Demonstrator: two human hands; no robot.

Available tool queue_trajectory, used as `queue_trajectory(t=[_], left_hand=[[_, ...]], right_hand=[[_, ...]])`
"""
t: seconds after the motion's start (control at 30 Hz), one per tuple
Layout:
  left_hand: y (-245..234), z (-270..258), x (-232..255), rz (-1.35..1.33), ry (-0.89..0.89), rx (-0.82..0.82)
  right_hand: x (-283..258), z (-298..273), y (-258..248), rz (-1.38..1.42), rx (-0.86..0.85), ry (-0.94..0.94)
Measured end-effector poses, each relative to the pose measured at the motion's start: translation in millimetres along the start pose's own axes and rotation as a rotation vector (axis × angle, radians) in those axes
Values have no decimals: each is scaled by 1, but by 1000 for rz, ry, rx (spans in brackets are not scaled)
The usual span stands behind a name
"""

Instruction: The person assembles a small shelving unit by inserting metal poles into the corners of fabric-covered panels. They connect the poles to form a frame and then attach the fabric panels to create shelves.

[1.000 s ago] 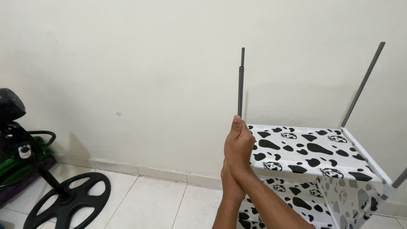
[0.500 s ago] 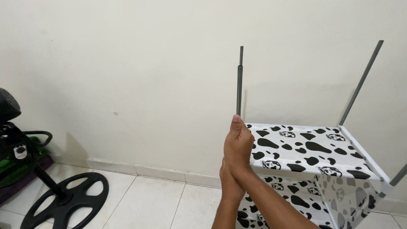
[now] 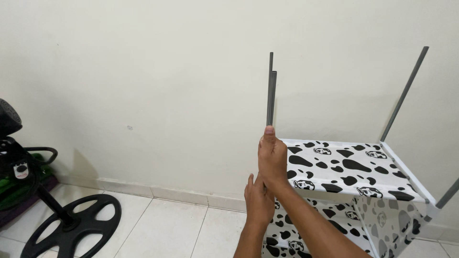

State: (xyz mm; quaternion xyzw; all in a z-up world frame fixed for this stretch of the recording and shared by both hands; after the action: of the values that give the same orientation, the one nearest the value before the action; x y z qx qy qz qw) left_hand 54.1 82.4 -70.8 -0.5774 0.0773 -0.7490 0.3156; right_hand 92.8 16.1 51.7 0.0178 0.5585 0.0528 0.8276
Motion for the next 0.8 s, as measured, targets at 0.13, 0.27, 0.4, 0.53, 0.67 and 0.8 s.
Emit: queue_trajectory(t=[0.13, 0.27, 0.4, 0.53, 0.67, 0.8], left_hand=[[-8, -3, 14, 54, 119, 15], [-6, -6, 6, -54, -29, 35], [-16, -3, 12, -88, 28, 117], [-14, -3, 25, -74, 145, 69], [-10, -7, 21, -78, 78, 23], [-18, -4, 17, -88, 31, 127]], right_hand=[[-10, -11, 4, -194, 193, -125], [-13, -3, 6, -99, -9, -115], [0, 4, 7, 78, -135, 61], [-5, -1, -4, -95, 106, -24], [-8, -3, -1, -111, 110, -31], [-19, 6, 9, 107, -170, 38]])
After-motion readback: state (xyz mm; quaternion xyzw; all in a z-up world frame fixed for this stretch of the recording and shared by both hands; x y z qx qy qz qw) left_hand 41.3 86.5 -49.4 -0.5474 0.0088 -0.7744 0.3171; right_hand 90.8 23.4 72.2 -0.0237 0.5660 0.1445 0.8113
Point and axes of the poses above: each hand's wrist, its own z-axis towards the middle knuckle, its own y-axis out of the palm, x = y × z, the point moved 10 cm from there along z, towards the middle knuckle, and after that the axes turned 4 degrees about y, right-handed, at the moved point
